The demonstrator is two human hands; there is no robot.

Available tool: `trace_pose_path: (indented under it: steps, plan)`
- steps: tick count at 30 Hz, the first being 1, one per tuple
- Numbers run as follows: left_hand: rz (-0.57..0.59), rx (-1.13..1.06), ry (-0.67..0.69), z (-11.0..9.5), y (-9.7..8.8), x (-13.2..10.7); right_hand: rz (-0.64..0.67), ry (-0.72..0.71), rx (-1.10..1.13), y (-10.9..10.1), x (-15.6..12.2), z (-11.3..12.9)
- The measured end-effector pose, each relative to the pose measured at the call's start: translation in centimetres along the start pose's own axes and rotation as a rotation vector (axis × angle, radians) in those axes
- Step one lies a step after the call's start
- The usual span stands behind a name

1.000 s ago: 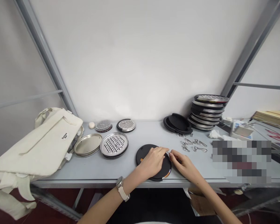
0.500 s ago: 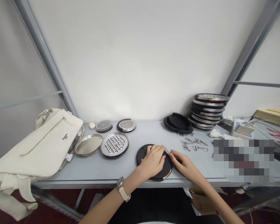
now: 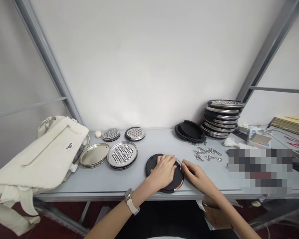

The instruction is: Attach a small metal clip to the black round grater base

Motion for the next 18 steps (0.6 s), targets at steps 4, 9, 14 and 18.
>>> trace_pose_path:
  steps: [4, 9, 14, 18]
  plan:
    - [0.0, -0.011, 0.009, -0.01, 0.06, -0.01, -0.012, -0.007, -0.006, -0.11, -0.05, -0.02]
    - [0.015, -0.003, 0.015, -0.1, 0.08, 0.08, -0.026, -0.014, -0.008, -0.16, -0.16, -0.14]
    - [0.014, -0.004, 0.013, -0.23, -0.08, 0.07, -0.036, -0.006, -0.016, -0.24, -0.21, -0.13]
    - [0.01, 0.0, 0.015, -0.29, -0.14, 0.04, -0.032, -0.001, -0.012, -0.13, -0.21, -0.3]
Point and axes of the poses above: each hand's wrist, its own x-axis towards the middle knuckle, its own y-axis out of the palm, z = x × y, the point moved 8 cm from there along x, towards the middle knuckle, and after that the axes turned 15 degrees about z, right-handed, at the moved point
